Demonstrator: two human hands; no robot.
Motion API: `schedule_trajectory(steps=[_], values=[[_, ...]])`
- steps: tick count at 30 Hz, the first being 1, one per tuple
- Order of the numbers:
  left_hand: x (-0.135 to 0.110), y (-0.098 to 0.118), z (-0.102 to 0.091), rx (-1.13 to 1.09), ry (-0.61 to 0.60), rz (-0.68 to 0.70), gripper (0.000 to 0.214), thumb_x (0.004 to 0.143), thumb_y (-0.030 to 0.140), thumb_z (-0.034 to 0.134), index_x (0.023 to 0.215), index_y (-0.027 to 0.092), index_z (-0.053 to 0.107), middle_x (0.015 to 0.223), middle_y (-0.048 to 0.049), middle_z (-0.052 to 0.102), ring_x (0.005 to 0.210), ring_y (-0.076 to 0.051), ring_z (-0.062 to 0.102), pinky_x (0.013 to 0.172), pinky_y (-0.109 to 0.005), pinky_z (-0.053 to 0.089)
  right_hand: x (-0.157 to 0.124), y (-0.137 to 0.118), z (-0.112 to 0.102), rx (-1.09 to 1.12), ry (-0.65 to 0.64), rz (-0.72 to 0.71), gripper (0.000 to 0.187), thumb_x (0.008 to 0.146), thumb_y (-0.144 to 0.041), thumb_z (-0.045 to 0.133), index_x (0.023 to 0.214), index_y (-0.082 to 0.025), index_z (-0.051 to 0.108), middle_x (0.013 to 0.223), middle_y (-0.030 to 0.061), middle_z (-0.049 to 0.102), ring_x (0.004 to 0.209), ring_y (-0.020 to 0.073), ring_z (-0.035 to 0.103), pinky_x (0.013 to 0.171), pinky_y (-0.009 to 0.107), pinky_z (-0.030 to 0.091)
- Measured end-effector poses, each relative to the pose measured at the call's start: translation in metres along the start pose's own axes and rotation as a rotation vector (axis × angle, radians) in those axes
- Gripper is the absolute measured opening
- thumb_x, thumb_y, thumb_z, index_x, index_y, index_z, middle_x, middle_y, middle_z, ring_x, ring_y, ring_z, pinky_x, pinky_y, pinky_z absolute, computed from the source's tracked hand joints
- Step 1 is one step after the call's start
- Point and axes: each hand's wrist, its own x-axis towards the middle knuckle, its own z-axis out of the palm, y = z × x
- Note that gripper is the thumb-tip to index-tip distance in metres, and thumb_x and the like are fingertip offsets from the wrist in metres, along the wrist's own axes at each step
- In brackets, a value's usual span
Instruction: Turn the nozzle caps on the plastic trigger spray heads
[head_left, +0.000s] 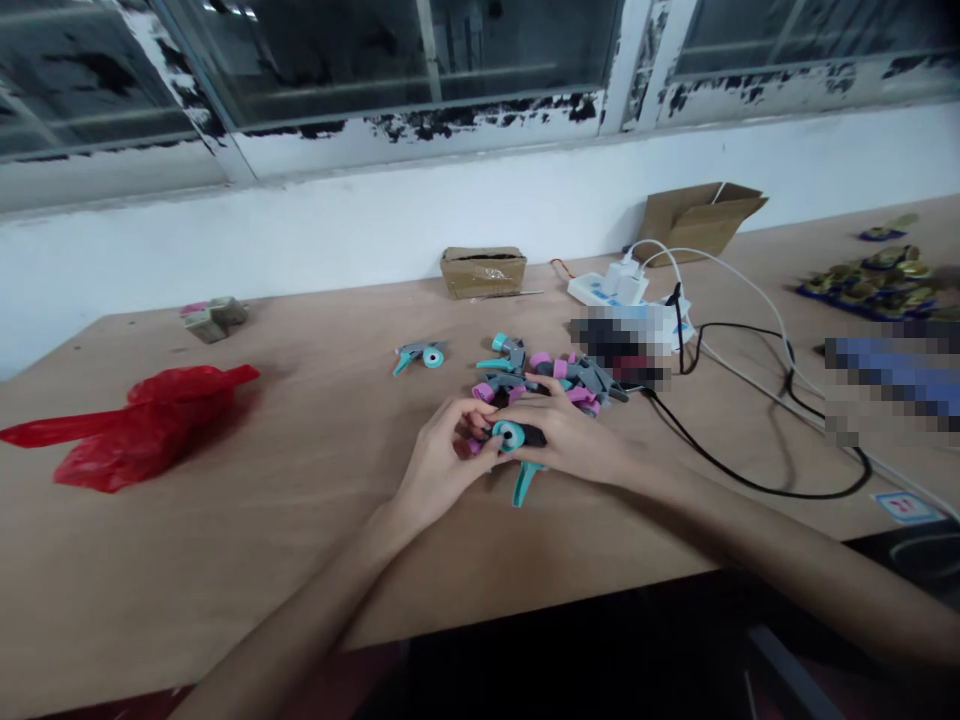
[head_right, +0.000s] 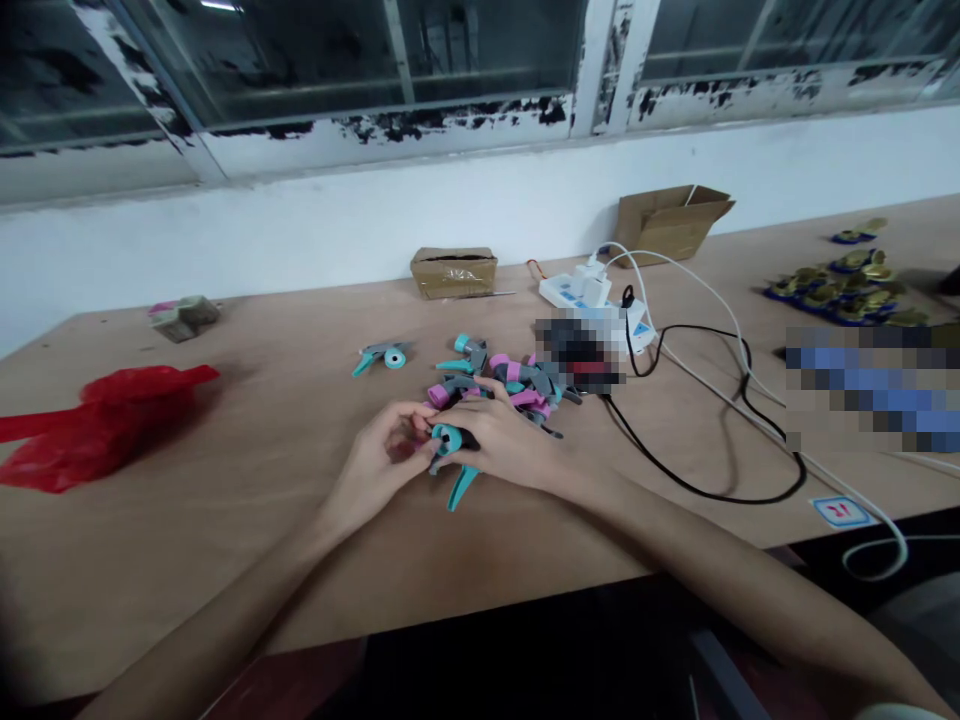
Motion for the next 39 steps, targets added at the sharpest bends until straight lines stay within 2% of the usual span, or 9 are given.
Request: schedule_trajectory(steps=[2, 5, 11, 16, 23, 27, 33, 39], values=[[-0.001, -0.005, 0.0, -0.065, -0.037, -0.035, 0.027, 0.078, 0.025, 0.061, 0.103, 0.021, 0.051, 0.085, -0.001, 0.053, 0.076, -0.013, 0.055, 0.068, -0.026, 0.048, 0.0, 0.0, 0.008, -0.012, 0.073, 0.042, 0.027, 0.08, -0.029, 0.059, 0.104, -0.021, 0.051, 0.1, 0.0023, 0.064, 0.103, 0.0195, 0.057, 0.102, 0.047, 0.026], [-0.005, -0.006, 0.0, -0.096, -0.067, -0.055, 0.023, 0.078, 0.024, 0.059, 0.1, 0.021, 0.052, 0.088, -0.0016, 0.053, 0.079, -0.014, 0.055, 0.069, -0.027, 0.048, -0.003, 0.002, 0.016, 0.0, 0.155, 0.079, 0.023, 0.078, -0.028, 0.06, 0.096, -0.02, 0.049, 0.094, 0.004, 0.062, 0.108, 0.0222, 0.053, 0.099, 0.046, 0.034], [-0.004, -0.004, -0.005, -0.012, -0.187, -0.003, 0.022, 0.077, 0.024, 0.06, 0.097, 0.02, 0.053, 0.093, -0.0026, 0.056, 0.079, -0.014, 0.055, 0.069, -0.027, 0.049, -0.015, 0.007, 0.02, 0.045, 0.098, -0.031, 0.02, 0.079, -0.032, 0.06, 0.094, -0.021, 0.05, 0.087, -0.0001, 0.064, 0.082, 0.0148, 0.061, 0.103, 0.046, 0.028], [-0.002, -0.004, -0.009, 0.037, -0.262, 0.003, 0.02, 0.075, 0.017, 0.059, 0.094, 0.02, 0.052, 0.09, -0.0007, 0.058, 0.073, -0.011, 0.057, 0.064, -0.024, 0.05, -0.019, 0.004, 0.021, 0.006, 0.11, -0.049, 0.018, 0.079, -0.034, 0.061, 0.091, -0.021, 0.057, 0.087, -0.0007, 0.066, 0.085, 0.0142, 0.06, 0.102, 0.042, 0.028], [-0.005, 0.0, -0.002, 0.115, -0.204, 0.025, 0.022, 0.075, 0.016, 0.058, 0.095, 0.02, 0.05, 0.084, 0.0011, 0.058, 0.064, -0.009, 0.056, 0.058, -0.021, 0.049, -0.021, 0.007, 0.024, -0.047, 0.187, -0.09, 0.017, 0.079, -0.03, 0.061, 0.093, -0.022, 0.06, 0.092, 0.0006, 0.067, 0.09, 0.0145, 0.061, 0.102, 0.04, 0.026], [-0.008, 0.003, 0.001, 0.165, -0.179, 0.031, 0.023, 0.073, 0.016, 0.058, 0.094, 0.021, 0.048, 0.081, 0.0019, 0.058, 0.062, -0.009, 0.056, 0.057, -0.02, 0.048, -0.023, 0.005, 0.023, -0.083, 0.198, -0.095, 0.014, 0.081, -0.029, 0.059, 0.093, -0.022, 0.061, 0.092, 0.0, 0.068, 0.091, 0.0147, 0.06, 0.103, 0.041, 0.024], [-0.012, 0.006, 0.002, 0.387, -0.081, 0.118, 0.026, 0.067, 0.013, 0.056, 0.091, 0.02, 0.048, 0.08, 0.0013, 0.059, 0.061, -0.011, 0.057, 0.055, -0.023, 0.046, -0.021, 0.0, 0.02, -0.127, 0.187, -0.102, 0.011, 0.082, -0.025, 0.056, 0.09, -0.024, 0.062, 0.091, -0.0008, 0.068, 0.092, 0.0153, 0.059, 0.104, 0.044, 0.021], [-0.015, 0.009, 0.005, 0.432, -0.038, 0.15, 0.032, 0.065, 0.014, 0.056, 0.095, 0.02, 0.048, 0.077, 0.0012, 0.059, 0.064, -0.013, 0.057, 0.057, -0.025, 0.047, -0.022, 0.0, 0.021, -0.129, 0.184, -0.081, 0.013, 0.08, -0.024, 0.058, 0.093, -0.023, 0.061, 0.088, -0.0018, 0.067, 0.087, 0.0143, 0.059, 0.105, 0.043, 0.02]])
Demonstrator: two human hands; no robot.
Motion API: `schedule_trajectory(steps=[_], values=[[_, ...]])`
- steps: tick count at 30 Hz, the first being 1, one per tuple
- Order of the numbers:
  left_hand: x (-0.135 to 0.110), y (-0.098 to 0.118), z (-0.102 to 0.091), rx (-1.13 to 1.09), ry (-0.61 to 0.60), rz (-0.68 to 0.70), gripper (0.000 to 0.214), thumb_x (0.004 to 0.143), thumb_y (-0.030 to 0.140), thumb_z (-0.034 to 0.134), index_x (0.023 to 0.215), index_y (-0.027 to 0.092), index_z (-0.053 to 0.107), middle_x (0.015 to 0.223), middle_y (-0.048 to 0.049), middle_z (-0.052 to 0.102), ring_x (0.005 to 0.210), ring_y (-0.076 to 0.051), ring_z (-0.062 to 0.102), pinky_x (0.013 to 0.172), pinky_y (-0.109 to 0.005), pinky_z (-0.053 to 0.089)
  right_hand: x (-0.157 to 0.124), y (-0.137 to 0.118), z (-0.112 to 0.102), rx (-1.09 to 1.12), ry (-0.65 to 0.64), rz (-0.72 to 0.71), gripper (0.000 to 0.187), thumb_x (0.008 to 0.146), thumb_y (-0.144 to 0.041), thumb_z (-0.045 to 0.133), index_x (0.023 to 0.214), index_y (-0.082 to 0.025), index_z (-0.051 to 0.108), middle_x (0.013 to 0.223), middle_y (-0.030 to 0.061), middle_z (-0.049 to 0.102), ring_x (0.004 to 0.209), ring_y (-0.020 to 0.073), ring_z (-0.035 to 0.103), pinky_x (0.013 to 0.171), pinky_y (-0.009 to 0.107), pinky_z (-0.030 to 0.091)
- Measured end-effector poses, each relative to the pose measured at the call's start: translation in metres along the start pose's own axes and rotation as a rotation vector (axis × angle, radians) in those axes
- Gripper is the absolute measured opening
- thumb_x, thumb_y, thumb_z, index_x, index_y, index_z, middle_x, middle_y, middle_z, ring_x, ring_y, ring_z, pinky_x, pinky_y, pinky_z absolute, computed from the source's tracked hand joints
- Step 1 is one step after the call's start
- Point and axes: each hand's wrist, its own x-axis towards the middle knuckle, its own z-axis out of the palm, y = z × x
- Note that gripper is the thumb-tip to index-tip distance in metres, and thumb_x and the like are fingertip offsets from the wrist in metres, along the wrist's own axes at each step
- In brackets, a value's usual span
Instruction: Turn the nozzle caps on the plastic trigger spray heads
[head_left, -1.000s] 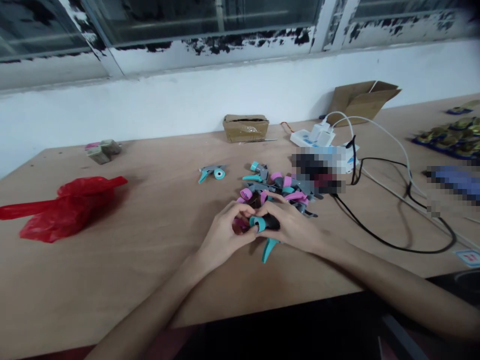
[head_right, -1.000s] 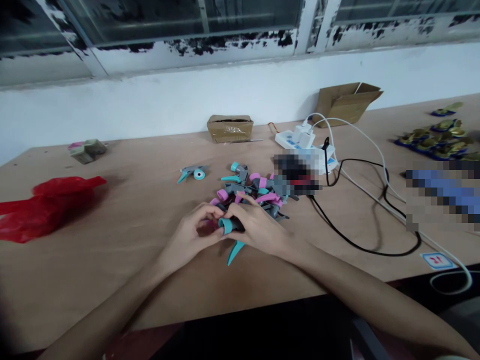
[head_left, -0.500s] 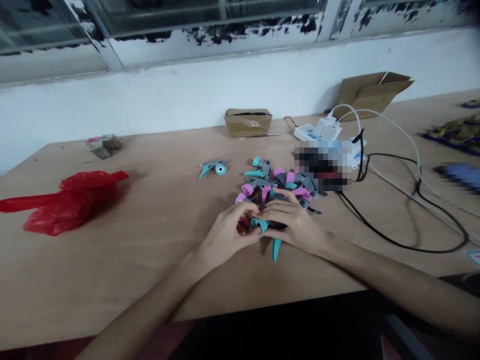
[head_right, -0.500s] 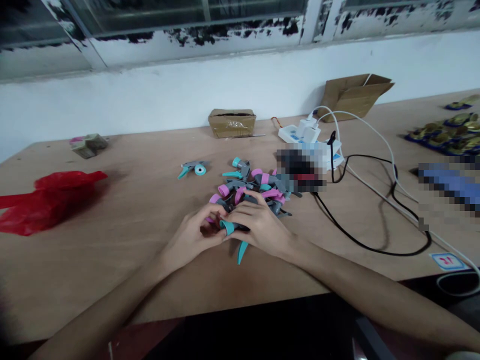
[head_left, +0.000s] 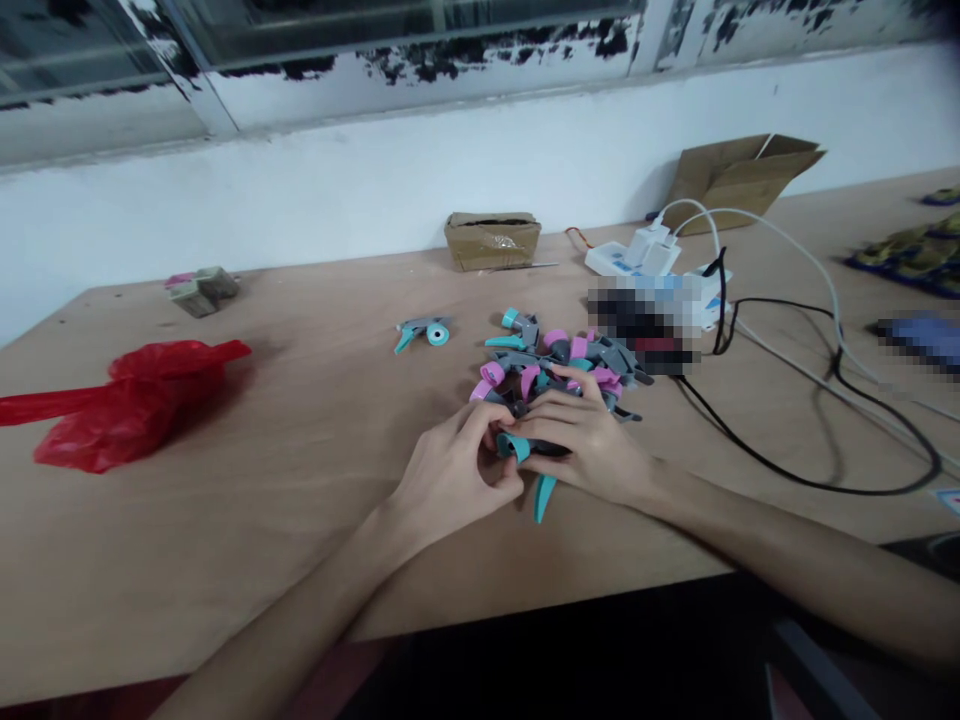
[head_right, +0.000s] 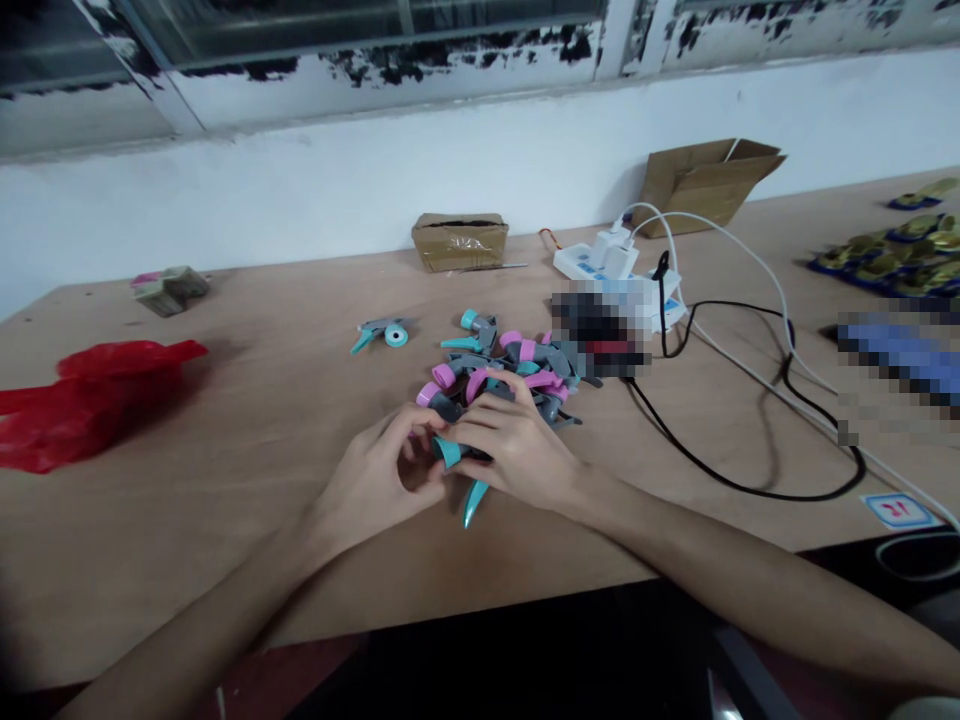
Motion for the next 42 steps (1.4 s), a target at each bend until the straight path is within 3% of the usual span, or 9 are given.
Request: schedule_trajectory(steps=[10, 15, 20, 26, 28, 33, 39, 42], values=[[-0.001, 0.006, 0.004, -0.088, 0.024, -0.093, 0.027, 0.068, 0.013, 0.057, 0.094, 0.021, 0.051, 0.073, 0.0025, 0.058, 0.063, -0.012, 0.057, 0.057, -0.024, 0.046, -0.002, -0.004, -0.001, -0.056, 0.029, 0.018, 0.014, 0.082, -0.028, 0.056, 0.094, -0.023, 0.061, 0.085, -0.0012, 0.068, 0.085, 0.016, 0.059, 0.103, 0.045, 0.019], [-0.003, 0.01, 0.008, -0.015, 0.164, -0.161, 0.03, 0.068, 0.014, 0.059, 0.095, 0.021, 0.048, 0.075, 0.0029, 0.061, 0.062, -0.012, 0.059, 0.057, -0.024, 0.047, -0.001, -0.006, -0.002, -0.111, 0.064, 0.054, 0.019, 0.081, -0.026, 0.055, 0.099, -0.023, 0.061, 0.08, -0.0011, 0.067, 0.081, 0.0163, 0.059, 0.101, 0.046, 0.02], [-0.003, 0.008, 0.012, 0.174, 0.27, -0.041, 0.007, 0.073, 0.018, 0.057, 0.08, 0.019, 0.057, 0.084, -0.0015, 0.06, 0.072, -0.014, 0.059, 0.062, -0.025, 0.048, 0.0, -0.009, 0.002, -0.139, 0.092, 0.104, 0.021, 0.081, -0.02, 0.055, 0.101, -0.024, 0.06, 0.094, 0.0002, 0.067, 0.092, 0.0185, 0.058, 0.102, 0.047, 0.02], [-0.003, 0.005, 0.014, 0.32, 0.333, 0.102, 0.008, 0.077, 0.016, 0.055, 0.074, 0.018, 0.062, 0.072, -0.0012, 0.059, 0.069, -0.015, 0.056, 0.063, -0.027, 0.047, 0.0, -0.009, 0.006, -0.148, 0.111, 0.126, 0.023, 0.081, -0.023, 0.057, 0.104, -0.025, 0.06, 0.112, 0.0021, 0.063, 0.108, 0.0225, 0.052, 0.105, 0.054, 0.015], [-0.003, 0.006, 0.014, 0.308, 0.351, 0.106, 0.009, 0.076, 0.015, 0.055, 0.072, 0.017, 0.062, 0.069, -0.0005, 0.058, 0.066, -0.013, 0.055, 0.061, -0.026, 0.046, 0.001, -0.008, 0.005, -0.112, 0.131, 0.12, 0.023, 0.08, -0.025, 0.058, 0.104, -0.024, 0.06, 0.111, 0.0024, 0.063, 0.109, 0.0223, 0.052, 0.105, 0.052, 0.019], [-0.005, 0.007, 0.011, 0.223, 0.361, 0.073, 0.008, 0.076, 0.015, 0.056, 0.071, 0.018, 0.062, 0.069, 0.0004, 0.056, 0.064, -0.012, 0.054, 0.06, -0.025, 0.045, 0.002, -0.006, 0.006, 0.148, 0.143, 0.143, 0.024, 0.079, -0.027, 0.06, 0.102, -0.02, 0.059, 0.106, 0.0056, 0.064, 0.105, 0.0195, 0.056, 0.092, 0.039, 0.044], [-0.004, 0.009, 0.003, 0.075, 0.395, 0.016, 0.009, 0.077, 0.014, 0.057, 0.072, 0.017, 0.064, 0.071, 0.0004, 0.055, 0.064, -0.011, 0.054, 0.062, -0.024, 0.045, 0.002, -0.008, 0.006, 0.323, 0.207, 0.223, 0.028, 0.074, -0.03, 0.066, 0.1, -0.019, 0.06, 0.104, 0.0065, 0.065, 0.101, 0.0187, 0.059, 0.09, 0.036, 0.048], [-0.002, 0.007, -0.002, -0.124, 0.325, -0.074, 0.009, 0.077, 0.014, 0.057, 0.074, 0.018, 0.065, 0.073, 0.0005, 0.057, 0.065, -0.01, 0.054, 0.061, -0.022, 0.044, 0.003, -0.009, 0.006, 0.344, 0.222, 0.231, 0.029, 0.072, -0.031, 0.068, 0.098, -0.019, 0.06, 0.102, 0.0066, 0.066, 0.098, 0.0186, 0.061, 0.086, 0.035, 0.049]])
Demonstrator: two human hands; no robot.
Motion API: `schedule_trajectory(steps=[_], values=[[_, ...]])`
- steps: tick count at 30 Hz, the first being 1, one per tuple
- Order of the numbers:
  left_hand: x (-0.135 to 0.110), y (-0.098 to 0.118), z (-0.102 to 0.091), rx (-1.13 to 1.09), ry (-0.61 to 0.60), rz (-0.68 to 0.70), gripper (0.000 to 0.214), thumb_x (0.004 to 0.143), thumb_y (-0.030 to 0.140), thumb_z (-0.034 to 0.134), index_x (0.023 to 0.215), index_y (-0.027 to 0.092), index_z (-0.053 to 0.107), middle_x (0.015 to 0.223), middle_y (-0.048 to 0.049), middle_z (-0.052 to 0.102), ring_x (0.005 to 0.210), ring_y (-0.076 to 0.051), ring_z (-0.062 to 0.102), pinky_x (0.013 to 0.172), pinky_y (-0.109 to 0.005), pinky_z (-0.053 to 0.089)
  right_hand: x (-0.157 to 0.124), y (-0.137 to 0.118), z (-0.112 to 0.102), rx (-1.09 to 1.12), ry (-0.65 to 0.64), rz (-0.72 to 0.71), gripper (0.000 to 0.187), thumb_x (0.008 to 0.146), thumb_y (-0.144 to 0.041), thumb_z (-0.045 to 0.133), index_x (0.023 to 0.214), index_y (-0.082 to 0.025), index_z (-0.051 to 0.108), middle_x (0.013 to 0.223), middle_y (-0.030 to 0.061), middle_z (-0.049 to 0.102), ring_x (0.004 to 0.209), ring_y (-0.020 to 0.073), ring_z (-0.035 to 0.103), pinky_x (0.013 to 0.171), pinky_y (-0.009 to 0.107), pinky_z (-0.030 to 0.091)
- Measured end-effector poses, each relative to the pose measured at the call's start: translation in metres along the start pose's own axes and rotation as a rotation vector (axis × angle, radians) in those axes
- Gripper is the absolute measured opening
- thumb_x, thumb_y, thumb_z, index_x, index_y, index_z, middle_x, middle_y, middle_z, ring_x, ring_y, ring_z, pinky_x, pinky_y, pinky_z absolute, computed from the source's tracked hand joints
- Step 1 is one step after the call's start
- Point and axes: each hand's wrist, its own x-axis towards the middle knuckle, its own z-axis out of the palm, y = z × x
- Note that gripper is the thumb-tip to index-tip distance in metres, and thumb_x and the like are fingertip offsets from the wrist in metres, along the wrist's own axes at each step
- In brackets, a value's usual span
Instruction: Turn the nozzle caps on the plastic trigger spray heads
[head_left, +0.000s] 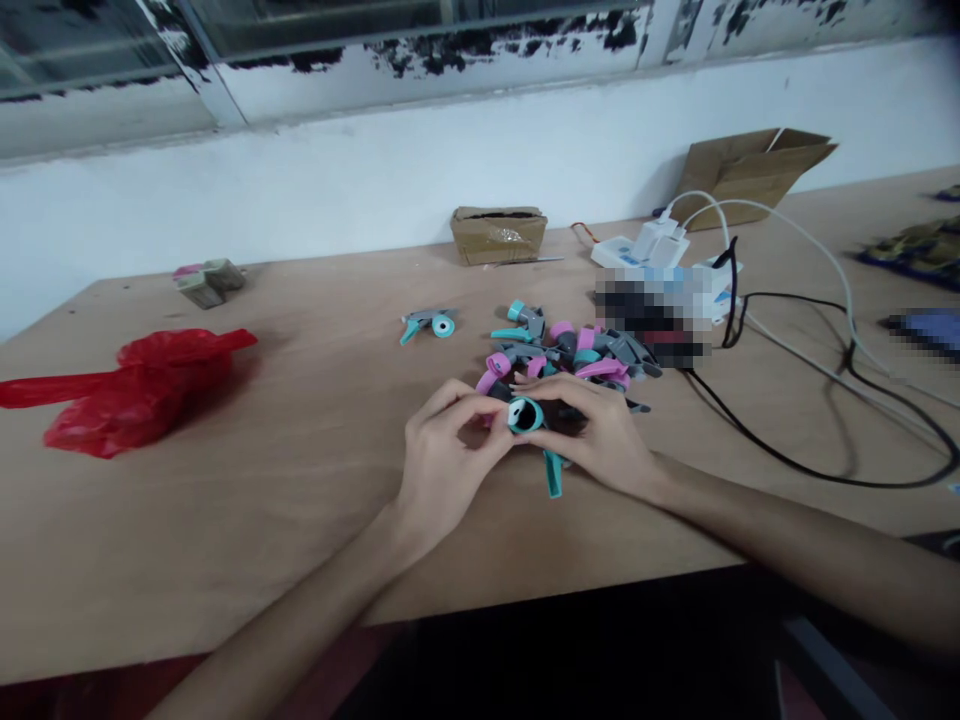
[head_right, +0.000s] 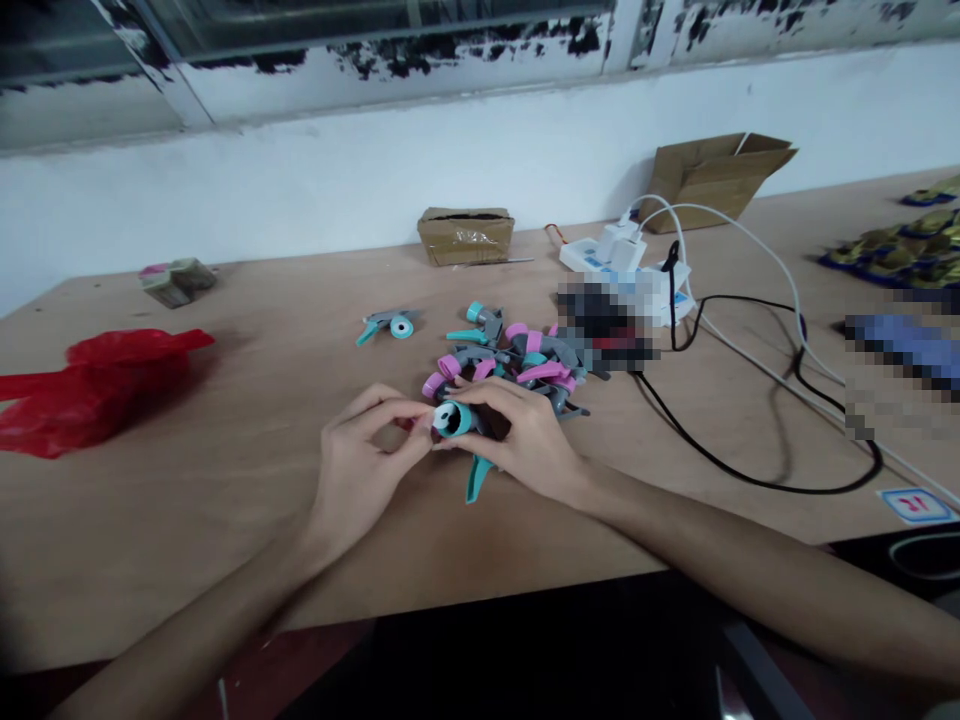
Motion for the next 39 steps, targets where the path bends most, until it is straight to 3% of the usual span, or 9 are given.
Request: schedule_trajectory(steps=[8, 13, 16, 19, 22, 33, 39], values=[[0.005, -0.006, -0.002, -0.367, -0.146, -0.295, 0.009, 0.079, 0.024, 0.058, 0.078, 0.018, 0.064, 0.083, -0.0025, 0.064, 0.075, -0.014, 0.058, 0.069, -0.027, 0.045, 0.001, -0.001, 0.0, 0.02, 0.033, 0.003, 0.034, 0.066, -0.033, 0.073, 0.093, -0.019, 0.06, 0.098, 0.0067, 0.067, 0.091, 0.018, 0.063, 0.08, 0.033, 0.05], [0.004, -0.003, -0.003, -0.208, -0.09, -0.235, 0.007, 0.076, 0.022, 0.059, 0.074, 0.019, 0.065, 0.082, -0.0016, 0.061, 0.08, -0.015, 0.055, 0.072, -0.028, 0.043, 0.001, -0.001, 0.002, 0.012, 0.033, 0.01, 0.032, 0.067, -0.031, 0.072, 0.094, -0.019, 0.059, 0.098, 0.0064, 0.066, 0.094, 0.0178, 0.062, 0.083, 0.034, 0.049], [0.007, -0.003, -0.006, -0.263, -0.071, -0.276, 0.012, 0.079, 0.025, 0.056, 0.072, 0.018, 0.063, 0.078, -0.0006, 0.059, 0.075, -0.014, 0.054, 0.069, -0.026, 0.043, 0.002, -0.001, 0.001, -0.009, 0.063, 0.025, 0.034, 0.067, -0.032, 0.073, 0.095, -0.019, 0.059, 0.098, 0.0061, 0.066, 0.093, 0.0178, 0.062, 0.082, 0.034, 0.049], [0.012, -0.005, -0.008, -0.43, -0.201, -0.395, 0.019, 0.081, 0.031, 0.052, 0.073, 0.018, 0.063, 0.072, -0.0007, 0.058, 0.07, -0.013, 0.052, 0.061, -0.024, 0.042, 0.002, -0.001, -0.001, -0.013, 0.08, 0.029, 0.035, 0.067, -0.033, 0.073, 0.096, -0.02, 0.059, 0.098, 0.0056, 0.066, 0.093, 0.0185, 0.062, 0.083, 0.035, 0.049], [0.014, -0.007, -0.007, -0.451, -0.286, -0.436, 0.017, 0.079, 0.031, 0.054, 0.075, 0.018, 0.065, 0.073, -0.0007, 0.06, 0.066, -0.012, 0.052, 0.057, -0.023, 0.042, 0.003, -0.001, -0.002, 0.015, 0.055, -0.002, 0.035, 0.068, -0.031, 0.072, 0.098, -0.02, 0.058, 0.102, 0.0064, 0.065, 0.096, 0.0179, 0.061, 0.085, 0.034, 0.049], [0.001, -0.006, 0.0, -0.24, -0.141, -0.142, 0.003, 0.079, 0.023, 0.059, 0.081, 0.02, 0.06, 0.089, -0.0009, 0.055, 0.079, -0.013, 0.057, 0.068, -0.025, 0.049, 0.0, -0.003, 0.0, 0.033, 0.013, -0.057, 0.029, 0.071, -0.031, 0.07, 0.095, -0.019, 0.057, 0.098, 0.0069, 0.066, 0.094, 0.018, 0.062, 0.082, 0.034, 0.051], [0.002, -0.003, 0.0, -0.109, -0.112, 0.018, 0.009, 0.073, 0.013, 0.062, 0.079, 0.02, 0.061, 0.092, -0.0017, 0.052, 0.086, -0.015, 0.056, 0.075, -0.029, 0.05, 0.0, -0.003, -0.002, 0.011, -0.005, -0.09, 0.028, 0.074, -0.03, 0.066, 0.098, -0.02, 0.057, 0.101, 0.0069, 0.065, 0.098, 0.018, 0.061, 0.083, 0.034, 0.05]])
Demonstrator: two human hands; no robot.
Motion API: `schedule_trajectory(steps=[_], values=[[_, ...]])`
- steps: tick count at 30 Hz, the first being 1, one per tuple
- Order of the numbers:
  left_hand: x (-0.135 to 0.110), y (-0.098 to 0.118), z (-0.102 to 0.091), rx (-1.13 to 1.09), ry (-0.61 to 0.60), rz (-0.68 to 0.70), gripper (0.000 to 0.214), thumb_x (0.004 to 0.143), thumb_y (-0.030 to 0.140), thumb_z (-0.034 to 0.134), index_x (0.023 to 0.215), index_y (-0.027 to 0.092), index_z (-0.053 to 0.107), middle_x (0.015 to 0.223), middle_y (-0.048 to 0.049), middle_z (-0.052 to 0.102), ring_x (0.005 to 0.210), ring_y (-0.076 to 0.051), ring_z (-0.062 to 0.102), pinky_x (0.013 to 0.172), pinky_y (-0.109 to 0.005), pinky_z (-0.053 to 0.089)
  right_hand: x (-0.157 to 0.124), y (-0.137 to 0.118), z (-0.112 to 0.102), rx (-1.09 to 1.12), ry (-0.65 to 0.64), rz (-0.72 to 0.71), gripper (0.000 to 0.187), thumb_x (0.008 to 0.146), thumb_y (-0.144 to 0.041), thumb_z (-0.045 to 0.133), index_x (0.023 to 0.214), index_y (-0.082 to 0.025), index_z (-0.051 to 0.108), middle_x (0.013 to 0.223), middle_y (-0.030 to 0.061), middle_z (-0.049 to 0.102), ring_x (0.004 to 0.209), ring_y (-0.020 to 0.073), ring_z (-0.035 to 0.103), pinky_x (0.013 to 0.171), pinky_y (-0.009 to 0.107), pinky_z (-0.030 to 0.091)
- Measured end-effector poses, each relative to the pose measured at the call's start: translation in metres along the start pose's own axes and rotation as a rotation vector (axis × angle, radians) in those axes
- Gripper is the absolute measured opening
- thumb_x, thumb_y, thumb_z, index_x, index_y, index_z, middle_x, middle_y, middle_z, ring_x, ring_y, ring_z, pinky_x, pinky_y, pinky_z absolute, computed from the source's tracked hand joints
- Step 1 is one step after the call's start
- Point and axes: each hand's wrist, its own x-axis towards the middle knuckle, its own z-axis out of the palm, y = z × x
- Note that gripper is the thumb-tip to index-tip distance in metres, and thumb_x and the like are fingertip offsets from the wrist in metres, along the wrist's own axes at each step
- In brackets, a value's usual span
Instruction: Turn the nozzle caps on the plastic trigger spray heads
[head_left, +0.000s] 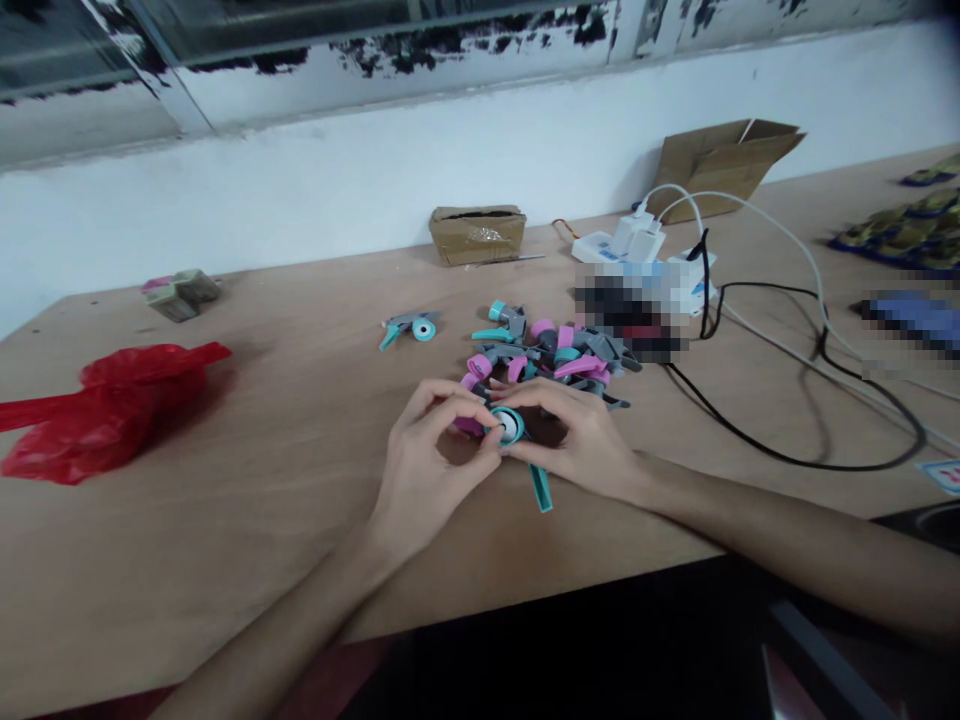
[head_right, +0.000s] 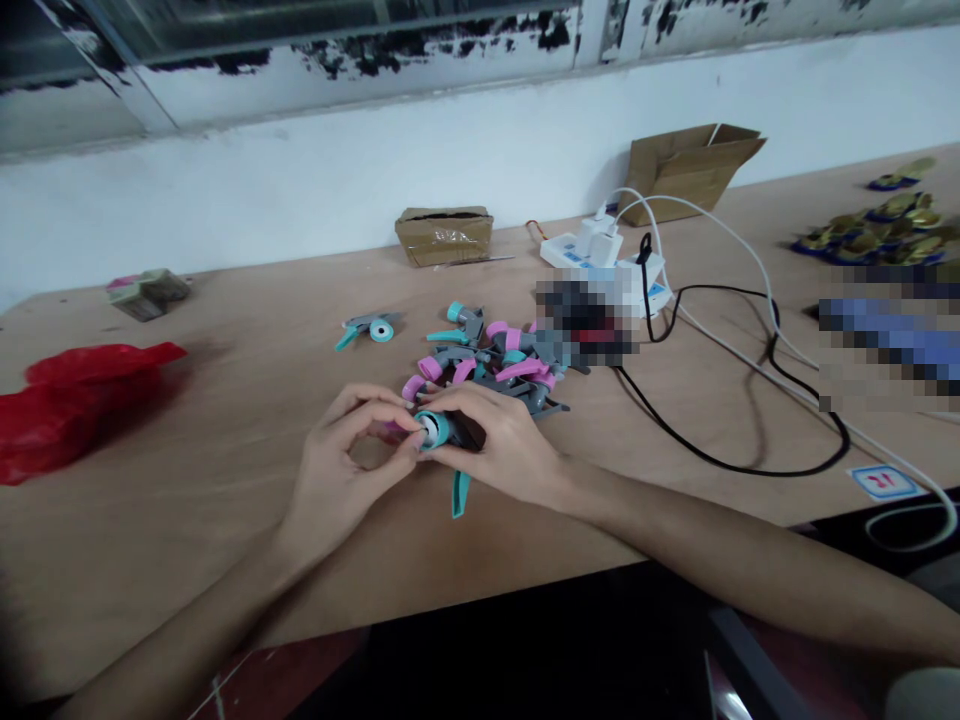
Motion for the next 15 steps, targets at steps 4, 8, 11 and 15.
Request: schedule_trajectory(steps=[4, 8, 11, 15], values=[[0.0008, 0.002, -0.0013, -0.016, -0.026, 0.004, 0.011, 0.073, 0.013, 0.062, 0.082, 0.019, 0.061, 0.093, -0.0027, 0.052, 0.086, -0.014, 0.056, 0.07, -0.026, 0.051, -0.0008, 0.0006, -0.0003, -0.016, -0.014, -0.03, 0.028, 0.075, -0.028, 0.065, 0.1, -0.019, 0.057, 0.103, 0.008, 0.064, 0.102, 0.0181, 0.059, 0.087, 0.035, 0.05], [0.0018, 0.0052, -0.0024, 0.034, -0.05, 0.029, 0.013, 0.073, 0.012, 0.062, 0.083, 0.02, 0.061, 0.09, -0.0022, 0.053, 0.085, -0.014, 0.056, 0.073, -0.028, 0.049, -0.0015, 0.0009, -0.0009, -0.041, -0.014, -0.075, 0.028, 0.076, -0.027, 0.064, 0.1, -0.015, 0.057, 0.103, 0.0102, 0.064, 0.102, 0.0176, 0.059, 0.088, 0.034, 0.05], [0.0023, 0.0065, -0.0019, 0.091, -0.056, 0.038, 0.013, 0.073, 0.011, 0.061, 0.082, 0.02, 0.062, 0.09, -0.0019, 0.053, 0.084, -0.014, 0.056, 0.074, -0.028, 0.048, -0.002, 0.0028, -0.002, -0.091, -0.023, -0.095, 0.026, 0.078, -0.027, 0.062, 0.102, -0.016, 0.057, 0.104, 0.0096, 0.064, 0.105, 0.0179, 0.058, 0.09, 0.035, 0.049], [0.0013, 0.0069, 0.0, 0.177, -0.031, 0.072, 0.013, 0.075, 0.012, 0.06, 0.083, 0.021, 0.062, 0.092, -0.002, 0.054, 0.086, -0.015, 0.057, 0.079, -0.03, 0.048, -0.0029, 0.0063, -0.003, -0.14, -0.029, -0.112, 0.023, 0.081, -0.028, 0.058, 0.103, -0.019, 0.057, 0.105, 0.0072, 0.064, 0.109, 0.0188, 0.055, 0.094, 0.039, 0.047]])
